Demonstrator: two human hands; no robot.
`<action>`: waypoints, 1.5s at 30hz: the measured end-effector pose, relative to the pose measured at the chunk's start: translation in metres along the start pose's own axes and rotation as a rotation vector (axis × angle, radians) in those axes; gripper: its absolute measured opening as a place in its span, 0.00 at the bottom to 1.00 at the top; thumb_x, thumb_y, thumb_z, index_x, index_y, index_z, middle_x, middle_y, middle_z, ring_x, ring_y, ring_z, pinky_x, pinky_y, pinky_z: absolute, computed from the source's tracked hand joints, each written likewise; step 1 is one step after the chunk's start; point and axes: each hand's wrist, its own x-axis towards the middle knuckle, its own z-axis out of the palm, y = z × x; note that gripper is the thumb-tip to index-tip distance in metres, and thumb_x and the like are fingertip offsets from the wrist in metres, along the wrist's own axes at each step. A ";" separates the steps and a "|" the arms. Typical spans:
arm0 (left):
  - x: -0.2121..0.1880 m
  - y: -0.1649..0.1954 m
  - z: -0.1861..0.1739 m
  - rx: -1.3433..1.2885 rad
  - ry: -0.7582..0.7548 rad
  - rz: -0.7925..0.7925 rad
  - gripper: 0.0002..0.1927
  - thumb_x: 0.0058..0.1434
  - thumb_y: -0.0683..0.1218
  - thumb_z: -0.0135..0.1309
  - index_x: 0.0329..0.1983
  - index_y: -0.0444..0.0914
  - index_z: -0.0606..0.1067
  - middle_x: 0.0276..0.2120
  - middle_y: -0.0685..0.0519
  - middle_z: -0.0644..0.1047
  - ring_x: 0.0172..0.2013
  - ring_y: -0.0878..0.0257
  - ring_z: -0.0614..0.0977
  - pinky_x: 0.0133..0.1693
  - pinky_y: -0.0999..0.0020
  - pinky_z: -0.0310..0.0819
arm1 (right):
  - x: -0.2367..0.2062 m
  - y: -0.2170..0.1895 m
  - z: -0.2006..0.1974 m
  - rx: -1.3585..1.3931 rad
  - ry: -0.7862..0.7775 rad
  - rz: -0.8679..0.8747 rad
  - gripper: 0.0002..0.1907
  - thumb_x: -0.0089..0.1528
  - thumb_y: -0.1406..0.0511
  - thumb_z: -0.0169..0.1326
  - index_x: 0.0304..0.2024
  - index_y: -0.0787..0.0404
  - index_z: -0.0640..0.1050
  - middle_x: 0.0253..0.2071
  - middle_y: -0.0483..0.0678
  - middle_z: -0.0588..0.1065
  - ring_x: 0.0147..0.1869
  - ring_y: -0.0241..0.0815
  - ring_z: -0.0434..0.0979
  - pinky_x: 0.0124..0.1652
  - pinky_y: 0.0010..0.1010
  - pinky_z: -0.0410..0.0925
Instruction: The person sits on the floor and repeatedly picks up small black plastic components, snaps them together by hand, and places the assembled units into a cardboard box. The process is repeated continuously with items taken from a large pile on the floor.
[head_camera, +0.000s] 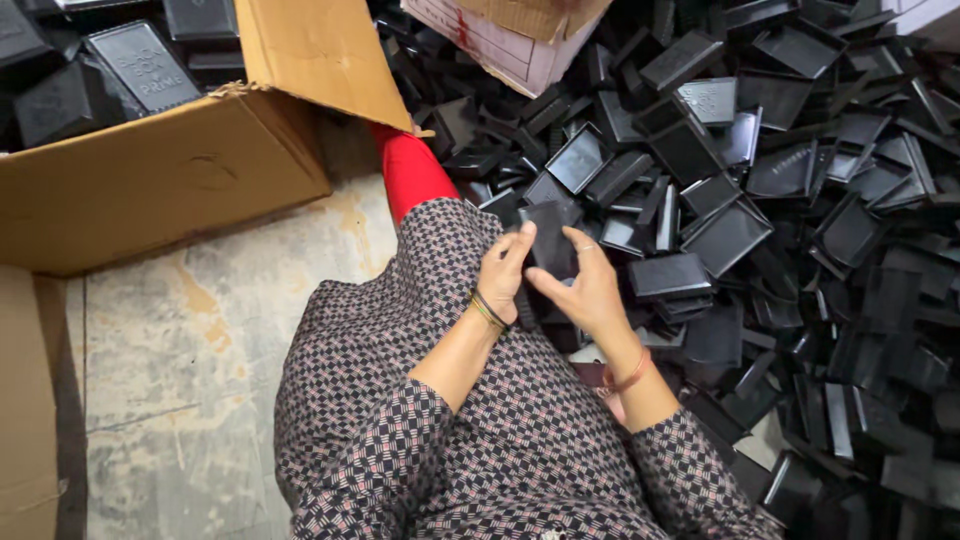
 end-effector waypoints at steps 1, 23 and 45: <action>0.001 0.001 0.001 -0.027 -0.016 0.012 0.27 0.69 0.63 0.52 0.54 0.36 0.75 0.49 0.54 0.78 0.48 0.68 0.78 0.51 0.71 0.73 | -0.004 -0.001 -0.001 -0.042 0.024 0.023 0.35 0.53 0.64 0.71 0.59 0.70 0.73 0.54 0.57 0.76 0.57 0.43 0.76 0.55 0.31 0.69; 0.001 0.010 0.007 -0.112 0.055 -0.128 0.48 0.67 0.77 0.30 0.60 0.34 0.76 0.39 0.49 0.78 0.37 0.63 0.80 0.43 0.68 0.77 | -0.035 0.002 0.008 0.623 -0.152 0.295 0.31 0.57 0.71 0.65 0.62 0.74 0.73 0.56 0.55 0.77 0.55 0.38 0.78 0.56 0.29 0.71; 0.011 0.015 0.006 -0.161 0.130 -0.065 0.48 0.65 0.73 0.36 0.77 0.38 0.49 0.76 0.47 0.54 0.76 0.54 0.49 0.71 0.49 0.30 | 0.120 -0.143 -0.132 0.216 0.958 -0.866 0.21 0.59 0.68 0.68 0.51 0.68 0.75 0.50 0.53 0.72 0.51 0.49 0.73 0.51 0.38 0.68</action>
